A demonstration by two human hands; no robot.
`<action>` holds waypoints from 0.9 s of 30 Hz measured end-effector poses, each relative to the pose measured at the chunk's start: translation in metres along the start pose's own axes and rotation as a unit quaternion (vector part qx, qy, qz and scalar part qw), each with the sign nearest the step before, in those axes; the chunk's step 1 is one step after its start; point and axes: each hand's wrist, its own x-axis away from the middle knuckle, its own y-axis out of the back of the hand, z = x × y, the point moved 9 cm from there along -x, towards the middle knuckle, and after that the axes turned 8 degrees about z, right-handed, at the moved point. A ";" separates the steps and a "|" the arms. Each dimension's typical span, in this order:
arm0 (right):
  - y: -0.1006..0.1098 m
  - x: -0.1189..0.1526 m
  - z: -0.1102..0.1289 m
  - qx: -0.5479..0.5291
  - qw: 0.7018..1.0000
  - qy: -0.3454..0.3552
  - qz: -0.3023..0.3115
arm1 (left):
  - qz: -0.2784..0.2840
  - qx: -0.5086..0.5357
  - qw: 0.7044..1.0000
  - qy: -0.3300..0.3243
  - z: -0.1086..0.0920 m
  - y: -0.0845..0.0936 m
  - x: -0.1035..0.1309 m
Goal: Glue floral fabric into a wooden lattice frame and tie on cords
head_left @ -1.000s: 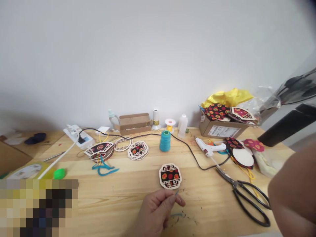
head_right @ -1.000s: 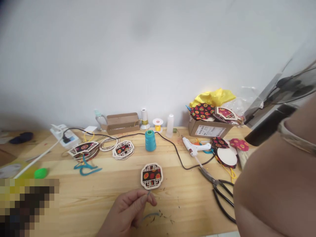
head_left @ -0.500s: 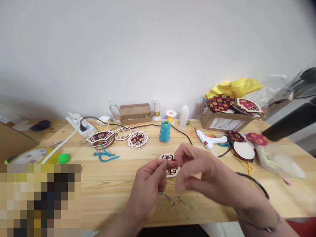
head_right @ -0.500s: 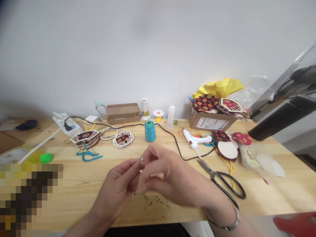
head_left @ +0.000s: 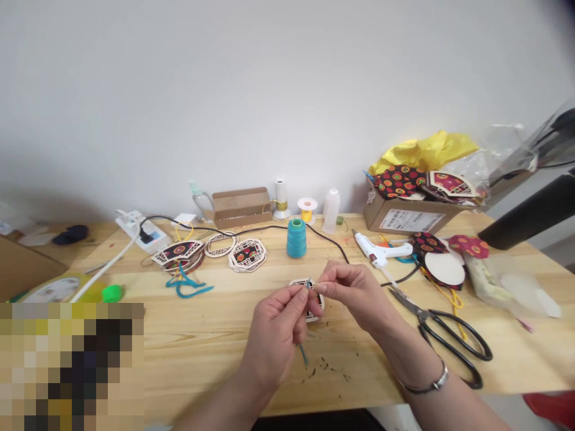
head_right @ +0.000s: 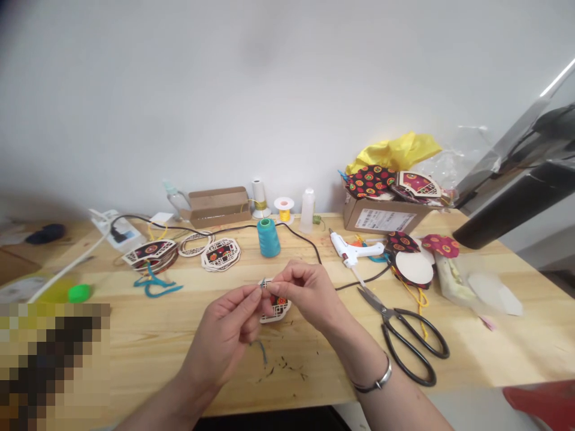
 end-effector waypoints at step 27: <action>-0.002 -0.002 -0.014 -0.040 0.999 -0.004 -0.005 | -0.017 -0.075 0.997 -0.016 0.001 0.008 0.000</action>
